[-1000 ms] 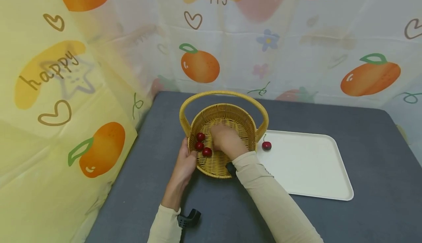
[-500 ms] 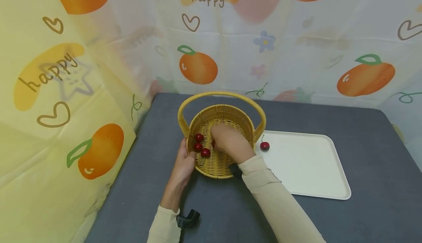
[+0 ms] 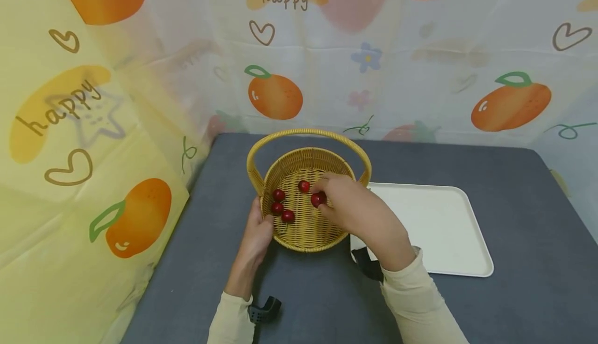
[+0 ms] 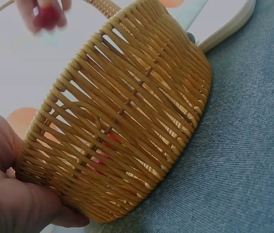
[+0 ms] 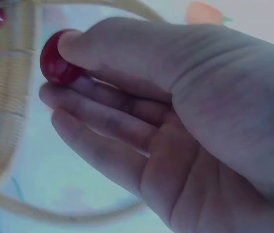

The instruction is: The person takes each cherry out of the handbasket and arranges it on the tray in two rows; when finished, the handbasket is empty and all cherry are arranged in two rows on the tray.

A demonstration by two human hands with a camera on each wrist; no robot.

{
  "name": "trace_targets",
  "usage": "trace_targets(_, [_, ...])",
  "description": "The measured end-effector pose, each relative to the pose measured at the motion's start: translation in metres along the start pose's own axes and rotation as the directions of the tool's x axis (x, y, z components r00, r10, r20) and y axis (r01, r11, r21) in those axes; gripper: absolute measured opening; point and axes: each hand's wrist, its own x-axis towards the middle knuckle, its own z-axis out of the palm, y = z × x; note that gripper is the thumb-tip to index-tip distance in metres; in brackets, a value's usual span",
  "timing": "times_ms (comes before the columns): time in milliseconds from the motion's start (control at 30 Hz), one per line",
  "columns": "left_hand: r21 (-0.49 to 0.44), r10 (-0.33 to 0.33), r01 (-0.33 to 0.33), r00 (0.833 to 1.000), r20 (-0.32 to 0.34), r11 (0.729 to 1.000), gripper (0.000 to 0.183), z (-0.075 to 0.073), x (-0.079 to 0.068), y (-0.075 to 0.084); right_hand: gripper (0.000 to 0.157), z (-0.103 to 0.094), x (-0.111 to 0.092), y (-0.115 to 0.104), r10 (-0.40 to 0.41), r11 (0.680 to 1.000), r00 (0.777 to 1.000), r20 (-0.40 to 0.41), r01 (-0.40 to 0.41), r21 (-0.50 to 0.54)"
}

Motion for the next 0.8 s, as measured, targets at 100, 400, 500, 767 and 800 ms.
trace_targets(100, [0.008, 0.005, -0.005, 1.000, 0.004, 1.000, 0.070, -0.001, 0.000, -0.001, 0.026, -0.015, -0.020, 0.004, -0.004, 1.000, 0.998, -0.056, 0.005, 0.005])
trace_targets(400, [0.022, 0.004, -0.004, 1.000, 0.005, 1.000, 0.069, -0.001, 0.000, 0.000, 0.035, -0.058, -0.078, 0.042, 0.065, 0.996, 0.969, -0.238, -0.048, 0.078])
trace_targets(500, [0.023, 0.000, 0.000, 1.000, 0.001, 1.000, 0.068, -0.001, 0.000, 0.001, 0.038, -0.060, -0.087, 0.063, 0.143, 0.988, 0.961, -0.238, -0.126, 0.085])
trace_targets(767, [0.027, -0.008, 0.007, 1.000, 0.014, 1.000, 0.066, -0.001, 0.000, 0.001, 0.043, -0.036, -0.091, 0.119, 0.292, 0.956, 0.943, -0.159, -0.284, 0.070])
trace_targets(800, [0.032, -0.006, 0.005, 1.000, 0.013, 0.999, 0.067, -0.001, 0.000, 0.001, 0.042, -0.031, -0.091, 0.124, 0.299, 0.954, 0.942, -0.151, -0.292, 0.066])
